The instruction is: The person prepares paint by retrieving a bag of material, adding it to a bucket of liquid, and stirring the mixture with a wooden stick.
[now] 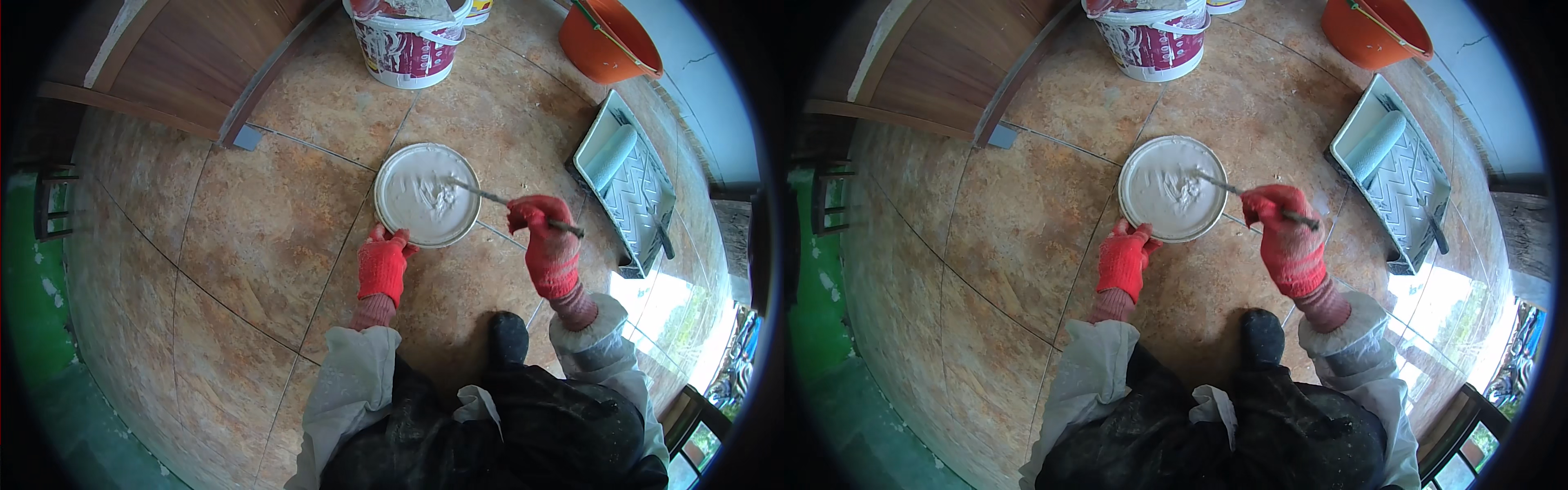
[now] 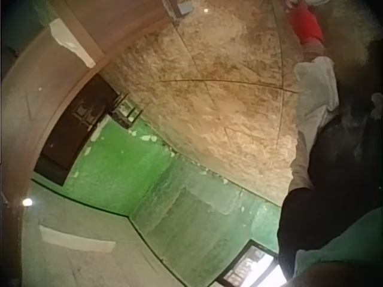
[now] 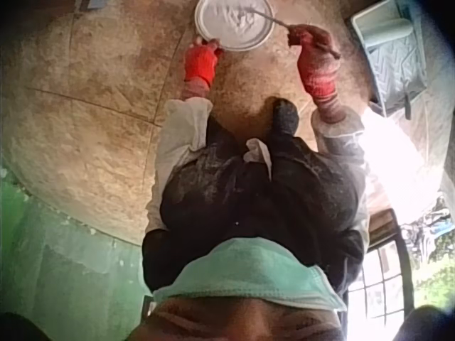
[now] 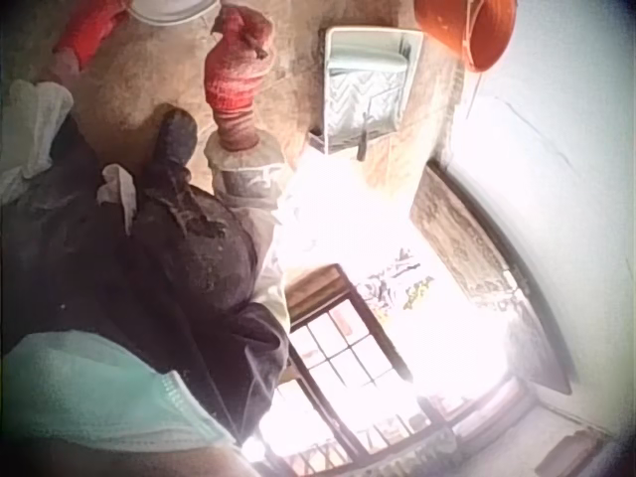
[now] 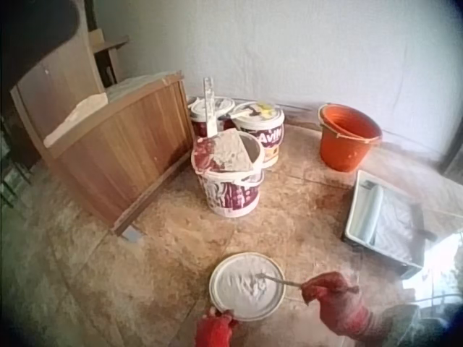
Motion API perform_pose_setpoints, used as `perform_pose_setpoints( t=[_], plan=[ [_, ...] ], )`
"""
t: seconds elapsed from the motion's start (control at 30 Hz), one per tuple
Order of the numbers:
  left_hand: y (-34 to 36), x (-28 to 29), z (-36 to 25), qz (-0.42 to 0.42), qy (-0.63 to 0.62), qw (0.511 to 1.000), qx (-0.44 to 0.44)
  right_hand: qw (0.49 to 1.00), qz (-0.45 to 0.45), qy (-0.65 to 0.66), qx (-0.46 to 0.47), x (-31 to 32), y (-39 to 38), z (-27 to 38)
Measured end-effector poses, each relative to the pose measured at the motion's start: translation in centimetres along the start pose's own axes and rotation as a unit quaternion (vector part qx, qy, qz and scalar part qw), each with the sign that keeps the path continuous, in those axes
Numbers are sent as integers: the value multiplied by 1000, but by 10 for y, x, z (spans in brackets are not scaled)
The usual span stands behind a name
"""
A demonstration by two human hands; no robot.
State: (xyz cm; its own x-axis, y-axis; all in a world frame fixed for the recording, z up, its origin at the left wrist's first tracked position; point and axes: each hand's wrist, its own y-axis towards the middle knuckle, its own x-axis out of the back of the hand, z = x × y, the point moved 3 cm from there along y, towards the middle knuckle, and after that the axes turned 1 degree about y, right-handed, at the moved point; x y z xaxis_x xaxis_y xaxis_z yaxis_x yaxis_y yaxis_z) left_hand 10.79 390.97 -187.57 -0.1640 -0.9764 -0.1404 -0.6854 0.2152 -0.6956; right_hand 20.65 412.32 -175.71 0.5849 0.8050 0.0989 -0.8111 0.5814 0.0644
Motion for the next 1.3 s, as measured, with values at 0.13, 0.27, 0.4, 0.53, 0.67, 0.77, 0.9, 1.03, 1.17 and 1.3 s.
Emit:
perform_pose_setpoints(
  t=[0.13,0.27,0.4,0.53,0.67,0.77,0.9,1.03,1.17,1.3],
  plan=[
    [-5,0,-5,-22,3,1000,13,997,38,68,29,-1,-25,9],
    [-3,0,-1,-18,-10,1000,6,994,41,99,5,-3,-32,9],
    [-2,-1,-1,-23,-35,999,-23,1000,7,24,17,-1,-10,2],
    [1,4,5,-8,-36,999,-21,999,-16,33,-5,-4,0,-4],
    [1,1,8,-23,-34,999,-22,998,29,61,5,-6,-22,-4],
    [3,3,8,-7,-22,999,-25,997,48,53,-22,-7,-22,-3],
    [-1,3,6,-14,50,999,-16,998,23,65,-7,-6,6,-3],
    [-6,-1,-2,-31,76,996,-33,996,16,89,-8,-11,12,-9],
    [-9,3,-5,-59,81,994,-48,997,63,31,-42,-7,-7,-3],
    [-5,5,-8,-55,73,993,-70,995,39,83,41,-14,-6,-2]
  ],
)
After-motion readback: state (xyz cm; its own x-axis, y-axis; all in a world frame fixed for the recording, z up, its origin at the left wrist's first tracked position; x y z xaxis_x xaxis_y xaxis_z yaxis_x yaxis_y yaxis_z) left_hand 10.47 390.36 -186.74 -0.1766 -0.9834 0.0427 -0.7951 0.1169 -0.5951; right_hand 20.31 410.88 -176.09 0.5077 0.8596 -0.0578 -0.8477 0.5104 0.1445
